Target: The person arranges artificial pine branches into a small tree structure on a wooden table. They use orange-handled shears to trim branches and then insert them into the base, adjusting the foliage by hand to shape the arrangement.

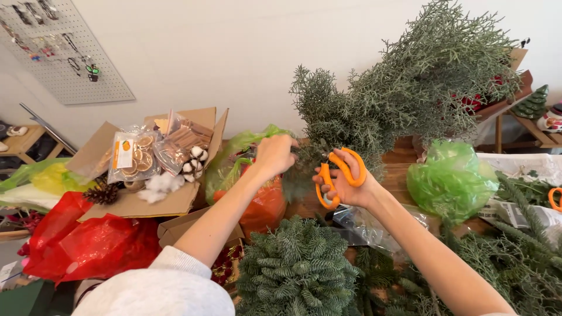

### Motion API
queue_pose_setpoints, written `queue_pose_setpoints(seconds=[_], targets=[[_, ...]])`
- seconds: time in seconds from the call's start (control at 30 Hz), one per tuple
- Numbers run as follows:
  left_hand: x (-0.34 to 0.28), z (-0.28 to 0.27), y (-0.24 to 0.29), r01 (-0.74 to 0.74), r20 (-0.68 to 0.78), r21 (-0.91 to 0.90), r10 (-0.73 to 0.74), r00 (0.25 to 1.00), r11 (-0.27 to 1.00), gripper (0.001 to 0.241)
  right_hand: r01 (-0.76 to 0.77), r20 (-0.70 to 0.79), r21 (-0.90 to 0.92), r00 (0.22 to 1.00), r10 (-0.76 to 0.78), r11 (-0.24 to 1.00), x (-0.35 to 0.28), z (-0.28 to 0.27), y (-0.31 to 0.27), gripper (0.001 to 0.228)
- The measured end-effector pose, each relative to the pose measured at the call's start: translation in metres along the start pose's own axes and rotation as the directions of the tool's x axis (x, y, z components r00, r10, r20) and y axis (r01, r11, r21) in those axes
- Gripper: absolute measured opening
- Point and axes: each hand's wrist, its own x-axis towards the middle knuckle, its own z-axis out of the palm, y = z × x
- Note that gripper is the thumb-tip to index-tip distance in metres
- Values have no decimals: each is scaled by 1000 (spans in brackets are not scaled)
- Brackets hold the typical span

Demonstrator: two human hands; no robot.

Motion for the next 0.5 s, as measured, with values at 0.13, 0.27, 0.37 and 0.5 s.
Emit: queue_pose_setpoints(seconds=[0.13, 0.27, 0.37, 0.5], targets=[[-11, -13, 8, -57, -9, 78, 58, 998, 995, 31, 0, 16, 51, 1000, 0, 999, 22, -10, 2, 69], [-6, -1, 1, -3, -9, 3, 3, 1000, 1000, 34, 154, -143, -272, 970, -199, 950, 21, -7, 10, 53], [-16, -21, 6, 70, 11, -193, -70, 998, 979, 37, 223, -177, -473, 924, -340, 853, -2, 9, 20, 42], [-97, -115, 35, 115, 11, -649, -141, 990, 752, 45, 265, -91, -657, 902, -422, 706, -65, 54, 37, 44]])
